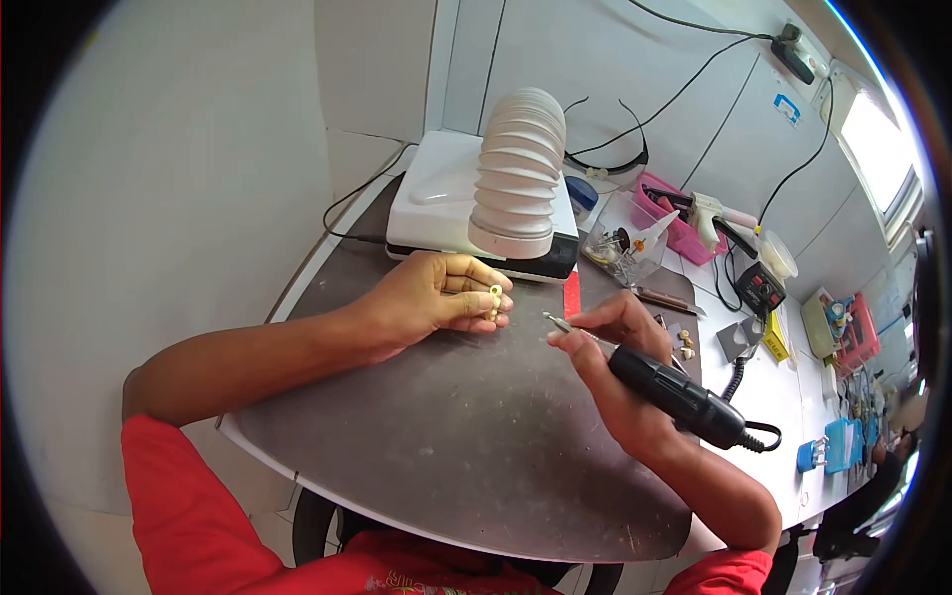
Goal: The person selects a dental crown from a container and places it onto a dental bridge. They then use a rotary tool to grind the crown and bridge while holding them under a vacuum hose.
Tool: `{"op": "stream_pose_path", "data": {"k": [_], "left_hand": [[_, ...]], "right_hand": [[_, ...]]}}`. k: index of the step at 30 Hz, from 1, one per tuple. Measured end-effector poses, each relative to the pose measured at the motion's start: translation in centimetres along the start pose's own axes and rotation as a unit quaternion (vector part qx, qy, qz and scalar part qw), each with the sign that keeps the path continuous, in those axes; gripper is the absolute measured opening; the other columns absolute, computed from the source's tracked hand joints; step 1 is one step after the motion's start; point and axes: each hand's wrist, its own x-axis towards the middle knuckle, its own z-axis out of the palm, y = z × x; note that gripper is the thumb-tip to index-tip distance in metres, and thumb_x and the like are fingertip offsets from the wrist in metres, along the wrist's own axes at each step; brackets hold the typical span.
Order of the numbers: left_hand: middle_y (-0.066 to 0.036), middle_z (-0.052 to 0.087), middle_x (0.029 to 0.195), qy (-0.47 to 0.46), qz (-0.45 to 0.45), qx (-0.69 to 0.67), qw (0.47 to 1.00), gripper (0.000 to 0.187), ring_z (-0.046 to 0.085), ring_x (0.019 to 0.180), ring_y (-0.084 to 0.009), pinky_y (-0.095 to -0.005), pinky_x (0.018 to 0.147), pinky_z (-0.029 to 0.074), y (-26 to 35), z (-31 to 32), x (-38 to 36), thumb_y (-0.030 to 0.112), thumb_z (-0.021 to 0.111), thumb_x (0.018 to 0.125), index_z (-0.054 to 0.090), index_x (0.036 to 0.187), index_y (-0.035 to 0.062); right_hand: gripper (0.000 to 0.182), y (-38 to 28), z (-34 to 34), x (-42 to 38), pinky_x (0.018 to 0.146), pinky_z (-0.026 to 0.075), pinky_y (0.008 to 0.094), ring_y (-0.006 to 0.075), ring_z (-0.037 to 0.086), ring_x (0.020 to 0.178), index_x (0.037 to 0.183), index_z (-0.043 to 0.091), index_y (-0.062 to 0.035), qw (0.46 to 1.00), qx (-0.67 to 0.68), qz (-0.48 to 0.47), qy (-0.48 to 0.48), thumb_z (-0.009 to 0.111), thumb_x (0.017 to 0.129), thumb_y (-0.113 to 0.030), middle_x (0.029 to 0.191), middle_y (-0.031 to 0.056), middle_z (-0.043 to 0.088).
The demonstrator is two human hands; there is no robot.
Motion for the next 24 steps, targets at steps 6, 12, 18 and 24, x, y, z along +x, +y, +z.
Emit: {"op": "stream_pose_path", "data": {"k": [6, 12, 18, 24], "left_hand": [[-0.014, 0.069, 0.105, 0.0, 0.018, -0.065, 0.998, 0.024, 0.07, 0.098, -0.0182, -0.0286, 0.087, 0.06, -1.1, 0.3, 2.1, 0.004, 0.064, 0.096, 0.06, 0.115, -0.009], [-0.013, 0.069, 0.103, -0.017, 0.025, -0.073, 0.997, 0.023, 0.07, 0.096, -0.0169, -0.0269, 0.085, 0.059, -1.3, -0.1, 2.2, 0.002, 0.065, 0.094, 0.06, 0.114, -0.009], [-0.013, 0.069, 0.102, -0.009, 0.025, -0.039, 0.999, 0.021, 0.069, 0.094, -0.0157, -0.0265, 0.083, 0.058, -1.1, 0.0, 2.1, 0.0, 0.065, 0.093, 0.061, 0.111, -0.0082], [-0.014, 0.07, 0.103, -0.007, 0.042, -0.044, 0.998, 0.02, 0.07, 0.095, -0.0157, -0.0259, 0.084, 0.059, -1.2, 0.1, 2.1, 0.002, 0.066, 0.094, 0.061, 0.11, -0.0094]], "right_hand": [[0.017, 3.0, 1.9, 2.5, 0.08, 0.053, 0.0268, 0.0112, 0.068, 0.087, 0.097, 0.058, 0.0013, 0.997, -0.021, -0.069, 0.028, 0.07, 0.088, -0.007, 0.089, 0.0099, 0.068], [0.021, 3.5, 2.1, 2.9, 0.075, 0.055, 0.0275, 0.0125, 0.068, 0.083, 0.096, 0.053, 0.0011, 0.997, -0.005, -0.073, 0.034, 0.07, 0.087, -0.007, 0.092, 0.0143, 0.071], [0.021, 3.3, 2.2, 3.1, 0.071, 0.057, 0.0299, 0.0174, 0.072, 0.081, 0.095, 0.055, 0.0013, 0.997, -0.037, -0.061, 0.012, 0.07, 0.081, -0.002, 0.094, 0.0169, 0.073], [0.02, 4.3, 2.3, 3.1, 0.074, 0.058, 0.0304, 0.021, 0.073, 0.08, 0.091, 0.056, 0.0016, 0.993, -0.054, -0.104, 0.02, 0.071, 0.077, 0.0, 0.091, 0.0182, 0.073]]}}
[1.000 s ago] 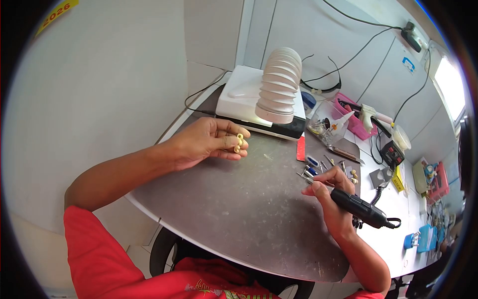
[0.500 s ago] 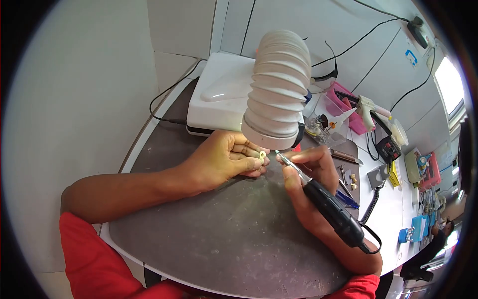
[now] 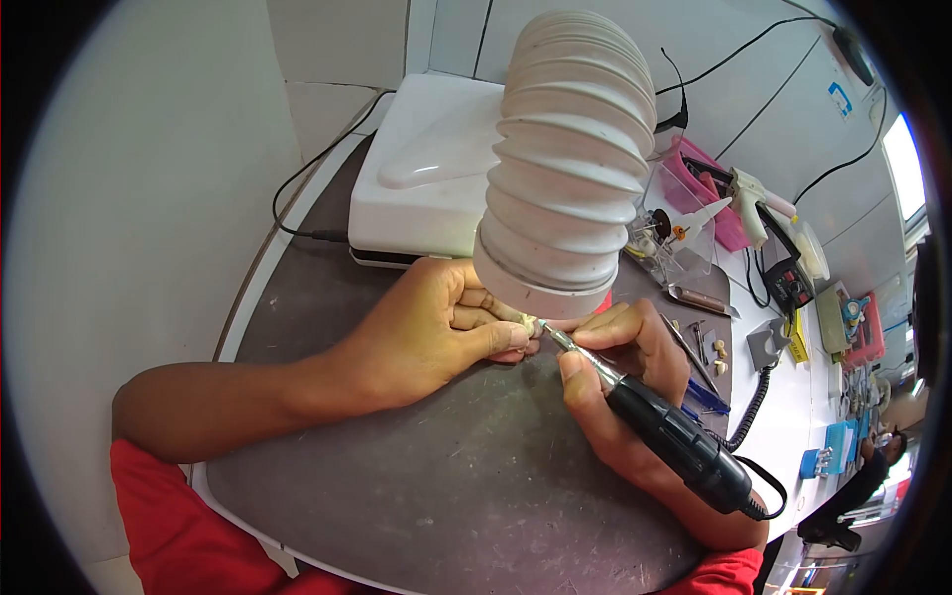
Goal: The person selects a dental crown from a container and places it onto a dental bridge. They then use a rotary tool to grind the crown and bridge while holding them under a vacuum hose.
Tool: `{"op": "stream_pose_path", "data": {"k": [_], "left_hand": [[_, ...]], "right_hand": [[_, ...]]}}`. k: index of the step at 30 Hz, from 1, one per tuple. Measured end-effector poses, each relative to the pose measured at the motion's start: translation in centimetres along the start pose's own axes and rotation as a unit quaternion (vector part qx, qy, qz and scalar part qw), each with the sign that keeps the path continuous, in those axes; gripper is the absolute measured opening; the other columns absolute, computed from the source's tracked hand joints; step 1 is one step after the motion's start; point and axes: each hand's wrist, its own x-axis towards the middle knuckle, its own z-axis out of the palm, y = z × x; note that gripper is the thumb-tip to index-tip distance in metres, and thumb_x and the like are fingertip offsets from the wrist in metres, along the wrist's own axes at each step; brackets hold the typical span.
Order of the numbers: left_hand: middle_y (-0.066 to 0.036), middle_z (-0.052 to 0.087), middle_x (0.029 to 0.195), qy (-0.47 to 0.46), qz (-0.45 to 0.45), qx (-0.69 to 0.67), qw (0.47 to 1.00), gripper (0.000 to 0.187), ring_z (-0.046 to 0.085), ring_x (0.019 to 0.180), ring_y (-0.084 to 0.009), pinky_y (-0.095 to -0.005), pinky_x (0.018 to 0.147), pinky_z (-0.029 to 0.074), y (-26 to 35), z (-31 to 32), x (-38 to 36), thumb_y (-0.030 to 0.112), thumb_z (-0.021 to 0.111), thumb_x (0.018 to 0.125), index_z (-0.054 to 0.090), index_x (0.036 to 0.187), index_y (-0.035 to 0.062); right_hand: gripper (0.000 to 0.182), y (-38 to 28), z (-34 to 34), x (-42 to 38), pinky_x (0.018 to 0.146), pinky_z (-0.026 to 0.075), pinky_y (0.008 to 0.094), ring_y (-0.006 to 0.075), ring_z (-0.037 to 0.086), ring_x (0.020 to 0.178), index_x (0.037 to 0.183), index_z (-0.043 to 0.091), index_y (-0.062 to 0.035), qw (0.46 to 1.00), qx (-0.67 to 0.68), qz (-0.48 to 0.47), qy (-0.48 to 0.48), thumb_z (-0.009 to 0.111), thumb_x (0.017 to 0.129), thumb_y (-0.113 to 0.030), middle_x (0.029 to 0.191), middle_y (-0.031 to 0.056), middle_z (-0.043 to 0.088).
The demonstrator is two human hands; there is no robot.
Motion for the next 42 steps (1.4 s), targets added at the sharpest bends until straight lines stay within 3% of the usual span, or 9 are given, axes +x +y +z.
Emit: {"op": "stream_pose_path", "data": {"k": [6, 22, 28, 33, 42], "left_hand": [[-0.015, 0.07, 0.105, 0.018, -0.047, -0.025, 0.998, 0.02, 0.069, 0.096, -0.0151, -0.0244, 0.086, 0.059, 0.5, 0.1, -0.1, 0.006, 0.063, 0.097, 0.063, 0.109, -0.0092], [-0.012, 0.067, 0.102, 0.019, -0.042, -0.016, 0.999, 0.021, 0.068, 0.093, -0.0146, -0.0242, 0.085, 0.061, 0.6, -0.2, -0.1, 0.01, 0.061, 0.099, 0.063, 0.109, -0.0075], [-0.013, 0.067, 0.103, 0.018, -0.031, -0.012, 0.999, 0.023, 0.068, 0.094, -0.0152, -0.0255, 0.085, 0.061, 0.5, -0.1, -0.1, 0.011, 0.062, 0.099, 0.063, 0.111, -0.0083], [-0.013, 0.067, 0.104, 0.014, -0.037, 0.01, 0.999, 0.022, 0.068, 0.094, -0.015, -0.0256, 0.085, 0.061, 0.4, -0.2, 0.0, 0.01, 0.063, 0.098, 0.063, 0.111, -0.0084], [-0.013, 0.067, 0.105, 0.007, -0.036, -0.004, 0.999, 0.024, 0.068, 0.095, -0.0156, -0.0253, 0.084, 0.061, 0.7, -0.2, -0.2, 0.01, 0.063, 0.098, 0.062, 0.114, -0.0082]], "right_hand": [[0.021, 0.4, 0.2, -0.1, 0.076, 0.059, 0.0318, 0.0221, 0.074, 0.08, 0.091, 0.057, 0.0024, 1.0, 0.024, -0.004, 0.01, 0.072, 0.076, 0.0, 0.091, 0.0187, 0.073], [0.02, 0.2, 0.1, 0.0, 0.077, 0.059, 0.033, 0.0223, 0.074, 0.084, 0.089, 0.059, 0.0021, 1.0, 0.019, -0.004, -0.014, 0.073, 0.078, -0.006, 0.095, 0.0205, 0.074], [0.02, 0.0, 0.1, 0.1, 0.078, 0.059, 0.0327, 0.0213, 0.074, 0.086, 0.088, 0.06, 0.0014, 0.999, -0.002, 0.023, -0.032, 0.075, 0.078, -0.006, 0.095, 0.02, 0.074], [0.017, -0.8, 0.0, 0.2, 0.079, 0.059, 0.0313, 0.0185, 0.073, 0.088, 0.09, 0.062, 0.002, 0.993, 0.044, 0.101, -0.035, 0.075, 0.081, -0.005, 0.097, 0.0186, 0.074], [0.017, -0.6, 0.0, 0.2, 0.076, 0.059, 0.0307, 0.0178, 0.073, 0.084, 0.09, 0.061, 0.002, 0.993, 0.04, 0.1, -0.04, 0.074, 0.082, -0.006, 0.094, 0.0179, 0.074]]}}
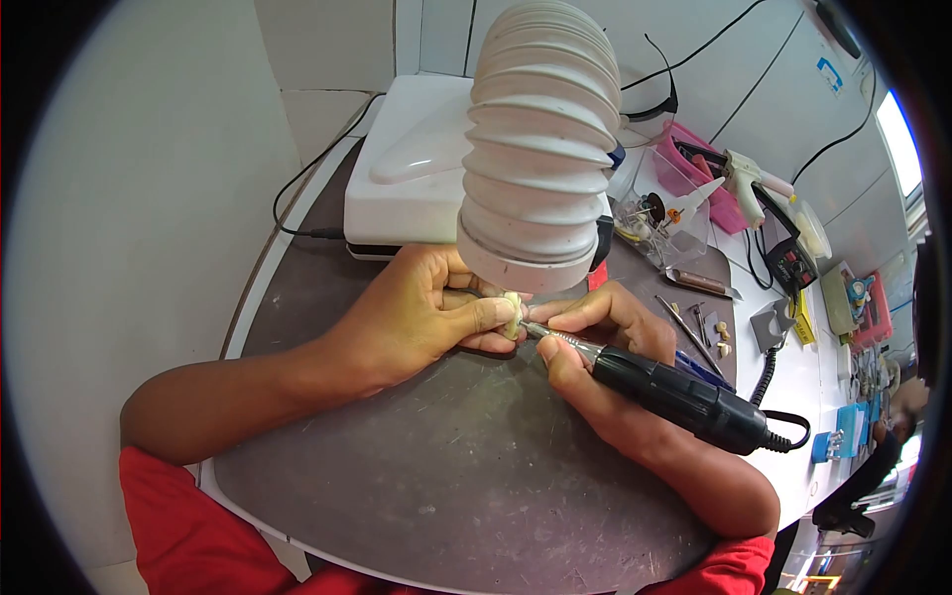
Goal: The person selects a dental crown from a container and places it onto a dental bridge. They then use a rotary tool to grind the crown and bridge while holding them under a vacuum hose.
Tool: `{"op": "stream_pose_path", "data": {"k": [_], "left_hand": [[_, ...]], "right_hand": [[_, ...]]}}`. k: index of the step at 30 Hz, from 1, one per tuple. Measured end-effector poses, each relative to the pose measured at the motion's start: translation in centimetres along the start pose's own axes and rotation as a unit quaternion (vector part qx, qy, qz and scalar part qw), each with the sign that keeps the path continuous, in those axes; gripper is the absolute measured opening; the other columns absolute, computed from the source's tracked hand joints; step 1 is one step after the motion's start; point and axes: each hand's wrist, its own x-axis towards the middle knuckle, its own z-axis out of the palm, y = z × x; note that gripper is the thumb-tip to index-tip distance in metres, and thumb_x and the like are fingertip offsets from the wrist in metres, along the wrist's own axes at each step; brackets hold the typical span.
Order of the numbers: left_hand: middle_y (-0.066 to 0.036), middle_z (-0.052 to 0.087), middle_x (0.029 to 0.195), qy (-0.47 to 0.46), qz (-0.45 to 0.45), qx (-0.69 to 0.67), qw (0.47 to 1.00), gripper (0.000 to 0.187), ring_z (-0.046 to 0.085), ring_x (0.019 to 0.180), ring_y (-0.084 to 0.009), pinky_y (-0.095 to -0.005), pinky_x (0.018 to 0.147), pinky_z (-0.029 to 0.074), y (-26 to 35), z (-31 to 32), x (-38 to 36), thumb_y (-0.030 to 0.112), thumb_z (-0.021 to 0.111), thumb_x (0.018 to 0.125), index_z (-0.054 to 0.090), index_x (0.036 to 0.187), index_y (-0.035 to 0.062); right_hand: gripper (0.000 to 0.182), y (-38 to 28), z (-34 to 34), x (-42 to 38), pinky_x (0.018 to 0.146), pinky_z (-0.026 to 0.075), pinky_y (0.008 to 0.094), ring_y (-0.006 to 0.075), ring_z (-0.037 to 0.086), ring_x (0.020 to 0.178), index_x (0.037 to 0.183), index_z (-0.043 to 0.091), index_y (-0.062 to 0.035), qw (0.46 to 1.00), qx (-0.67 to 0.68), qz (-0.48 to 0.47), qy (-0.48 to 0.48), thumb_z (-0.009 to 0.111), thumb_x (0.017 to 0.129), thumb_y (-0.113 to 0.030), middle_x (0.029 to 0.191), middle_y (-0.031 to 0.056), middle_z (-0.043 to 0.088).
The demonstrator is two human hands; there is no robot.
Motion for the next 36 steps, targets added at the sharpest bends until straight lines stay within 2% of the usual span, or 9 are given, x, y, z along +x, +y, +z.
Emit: {"op": "stream_pose_path", "data": {"k": [7, 25, 27, 31, 33, 36], "left_hand": [[-0.013, 0.067, 0.105, 0.0, -0.002, 0.002, 1.0, 0.025, 0.068, 0.095, -0.0151, -0.0253, 0.085, 0.061, 0.1, 0.1, 0.0, 0.01, 0.063, 0.098, 0.062, 0.115, -0.0082], [-0.017, 0.066, 0.108, -0.006, -0.006, 0.015, 1.0, 0.032, 0.069, 0.096, -0.0165, -0.0257, 0.085, 0.061, 0.4, 0.0, 0.0, 0.009, 0.063, 0.097, 0.058, 0.119, -0.0132], [-0.016, 0.066, 0.11, -0.009, -0.012, 0.012, 1.0, 0.032, 0.069, 0.096, -0.0166, -0.0256, 0.086, 0.061, 0.3, -0.1, 0.0, 0.01, 0.063, 0.098, 0.058, 0.12, -0.0124], [-0.016, 0.066, 0.11, -0.027, 0.0, 0.008, 1.0, 0.032, 0.069, 0.096, -0.0165, -0.0253, 0.087, 0.06, 0.0, -0.4, 0.1, 0.01, 0.062, 0.098, 0.058, 0.121, -0.0115], [-0.015, 0.065, 0.11, -0.023, 0.004, -0.003, 1.0, 0.031, 0.068, 0.096, -0.0164, -0.0251, 0.088, 0.06, -0.1, -0.3, 0.1, 0.01, 0.062, 0.099, 0.057, 0.121, -0.011], [-0.015, 0.065, 0.109, -0.025, -0.006, -0.001, 1.0, 0.031, 0.068, 0.097, -0.0164, -0.0249, 0.088, 0.06, 0.1, -0.3, 0.1, 0.01, 0.061, 0.099, 0.056, 0.121, -0.0109]], "right_hand": [[0.018, 0.4, 0.1, 0.0, 0.074, 0.059, 0.0306, 0.0181, 0.073, 0.082, 0.09, 0.061, 0.0018, 1.0, 0.0, -0.023, 0.006, 0.075, 0.081, -0.007, 0.093, 0.0183, 0.074], [0.018, -0.2, 0.2, -0.1, 0.073, 0.058, 0.0293, 0.0162, 0.073, 0.08, 0.09, 0.063, 0.0015, 1.0, 0.015, 0.023, 0.013, 0.076, 0.08, -0.007, 0.089, 0.0159, 0.075], [0.017, 0.3, 0.1, -0.1, 0.072, 0.058, 0.0294, 0.017, 0.074, 0.08, 0.089, 0.062, 0.0012, 0.999, -0.003, -0.035, 0.001, 0.074, 0.08, -0.006, 0.089, 0.0163, 0.075], [0.015, 0.2, -0.2, -0.3, 0.072, 0.058, 0.0293, 0.0173, 0.074, 0.079, 0.088, 0.061, 0.0008, 1.0, 0.025, -0.011, 0.016, 0.072, 0.08, -0.007, 0.089, 0.017, 0.074], [0.014, 1.1, 0.0, -0.3, 0.068, 0.057, 0.0288, 0.0162, 0.073, 0.074, 0.086, 0.06, 0.0006, 0.996, 0.015, -0.08, 0.039, 0.07, 0.08, -0.007, 0.085, 0.0155, 0.074], [0.015, 1.0, 0.0, -0.4, 0.065, 0.056, 0.0286, 0.0153, 0.071, 0.07, 0.085, 0.06, 0.0007, 0.997, 0.012, -0.068, 0.036, 0.071, 0.079, -0.008, 0.078, 0.0126, 0.071]]}}
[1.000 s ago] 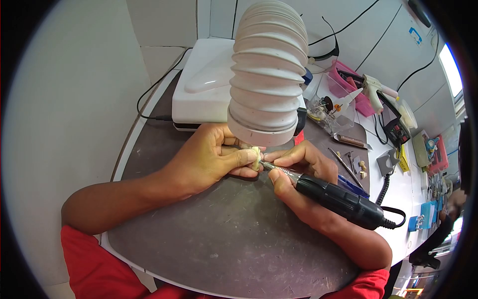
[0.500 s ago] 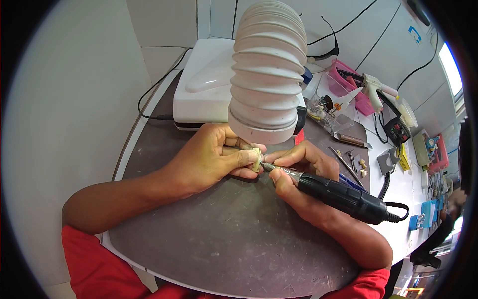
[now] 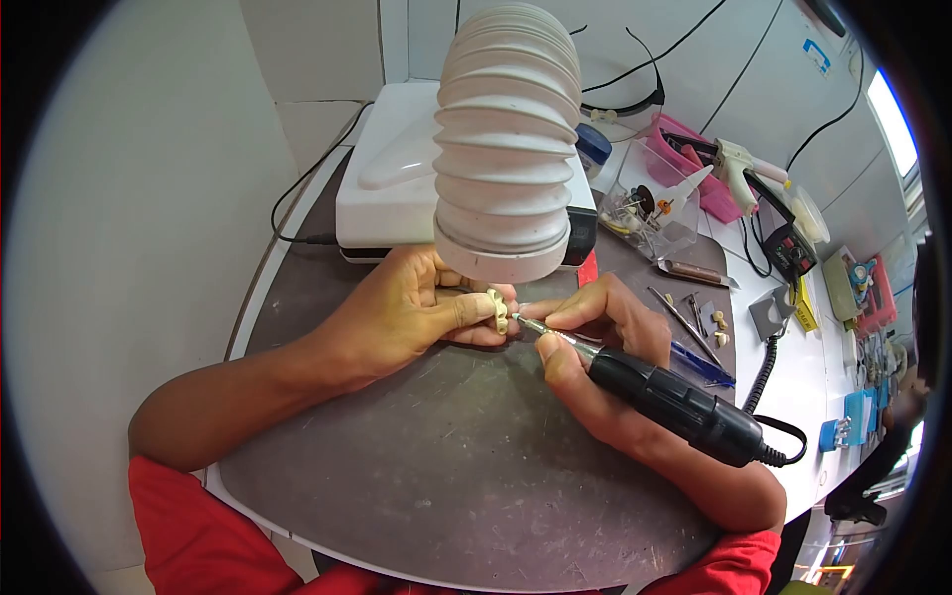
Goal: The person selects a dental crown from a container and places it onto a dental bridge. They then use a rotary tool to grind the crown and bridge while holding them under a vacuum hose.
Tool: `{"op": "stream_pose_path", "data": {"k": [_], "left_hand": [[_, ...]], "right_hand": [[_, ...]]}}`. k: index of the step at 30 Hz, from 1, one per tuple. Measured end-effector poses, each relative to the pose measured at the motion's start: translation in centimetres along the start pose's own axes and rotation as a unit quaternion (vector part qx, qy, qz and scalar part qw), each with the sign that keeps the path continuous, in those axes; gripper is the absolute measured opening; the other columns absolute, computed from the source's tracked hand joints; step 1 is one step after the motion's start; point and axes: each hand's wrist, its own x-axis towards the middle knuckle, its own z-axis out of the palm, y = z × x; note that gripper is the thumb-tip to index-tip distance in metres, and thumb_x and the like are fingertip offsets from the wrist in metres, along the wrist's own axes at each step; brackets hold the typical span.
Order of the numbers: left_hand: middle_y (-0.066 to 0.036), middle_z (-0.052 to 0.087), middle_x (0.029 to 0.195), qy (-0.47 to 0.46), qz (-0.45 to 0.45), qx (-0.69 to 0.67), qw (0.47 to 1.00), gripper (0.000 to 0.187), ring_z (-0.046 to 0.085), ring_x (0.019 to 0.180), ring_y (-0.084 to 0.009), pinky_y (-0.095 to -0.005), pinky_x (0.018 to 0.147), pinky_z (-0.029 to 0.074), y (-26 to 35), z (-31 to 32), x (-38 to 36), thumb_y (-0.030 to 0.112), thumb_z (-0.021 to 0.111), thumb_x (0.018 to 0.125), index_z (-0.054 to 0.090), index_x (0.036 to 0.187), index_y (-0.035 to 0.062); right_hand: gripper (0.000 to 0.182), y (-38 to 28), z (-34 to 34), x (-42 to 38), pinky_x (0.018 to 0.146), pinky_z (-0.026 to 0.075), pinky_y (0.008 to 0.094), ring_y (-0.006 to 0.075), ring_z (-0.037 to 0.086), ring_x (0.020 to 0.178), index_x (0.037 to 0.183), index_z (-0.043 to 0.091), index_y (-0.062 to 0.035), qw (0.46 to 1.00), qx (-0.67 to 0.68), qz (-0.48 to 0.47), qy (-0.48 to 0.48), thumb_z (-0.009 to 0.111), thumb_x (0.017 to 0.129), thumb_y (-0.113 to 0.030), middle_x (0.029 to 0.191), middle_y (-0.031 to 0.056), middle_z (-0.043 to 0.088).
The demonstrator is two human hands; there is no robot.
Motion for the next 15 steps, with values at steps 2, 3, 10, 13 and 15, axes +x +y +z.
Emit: {"op": "stream_pose_path", "data": {"k": [2, 3, 10, 13, 15], "left_hand": [[-0.015, 0.065, 0.11, -0.001, -0.004, 0.002, 1.0, 0.031, 0.069, 0.097, -0.0164, -0.0249, 0.088, 0.06, 0.01, -0.02, 0.01, 0.01, 0.061, 0.099, 0.056, 0.122, -0.0108], [-0.015, 0.065, 0.11, -0.002, -0.007, 0.003, 1.0, 0.031, 0.069, 0.097, -0.0165, -0.0249, 0.088, 0.06, 0.01, -0.04, 0.01, 0.01, 0.061, 0.099, 0.056, 0.122, -0.0106], [-0.015, 0.066, 0.112, -0.003, -0.006, -0.003, 1.0, 0.03, 0.069, 0.096, -0.016, -0.0249, 0.087, 0.06, -0.15, -0.16, 0.03, 0.01, 0.06, 0.1, 0.056, 0.122, -0.0104], [-0.015, 0.065, 0.112, -0.008, -0.005, -0.007, 1.0, 0.031, 0.069, 0.097, -0.0165, -0.0256, 0.088, 0.06, -0.07, -0.14, -0.01, 0.01, 0.061, 0.099, 0.056, 0.121, -0.011], [-0.016, 0.065, 0.111, -0.003, -0.012, 0.005, 1.0, 0.032, 0.069, 0.097, -0.0174, -0.0263, 0.088, 0.06, 0.13, -0.02, -0.1, 0.009, 0.062, 0.098, 0.055, 0.121, -0.012]], "right_hand": [[0.015, -0.07, 0.16, 0.02, 0.063, 0.055, 0.0287, 0.0152, 0.071, 0.068, 0.085, 0.061, 0.0008, 1.0, 0.008, 0.011, 0.003, 0.072, 0.078, -0.008, 0.076, 0.0113, 0.07], [0.016, -0.09, 0.21, 0.03, 0.062, 0.054, 0.0287, 0.0152, 0.07, 0.066, 0.084, 0.061, 0.0009, 1.0, 0.016, 0.022, 0.006, 0.072, 0.078, -0.009, 0.073, 0.01, 0.068], [0.015, -0.09, 0.04, 0.08, 0.062, 0.054, 0.0283, 0.0145, 0.069, 0.064, 0.083, 0.062, 0.0004, 0.999, -0.037, 0.014, -0.012, 0.073, 0.077, -0.009, 0.071, 0.0094, 0.067], [0.015, -0.13, 0.27, 0.1, 0.061, 0.054, 0.0277, 0.0145, 0.069, 0.063, 0.083, 0.062, -0.0001, 0.999, -0.033, -0.006, -0.008, 0.074, 0.077, -0.008, 0.071, 0.0096, 0.068], [0.016, -0.78, 0.37, 0.28, 0.06, 0.053, 0.0273, 0.0145, 0.069, 0.063, 0.083, 0.062, -0.0002, 0.999, -0.036, 0.023, -0.013, 0.075, 0.076, -0.008, 0.071, 0.0099, 0.069]]}}
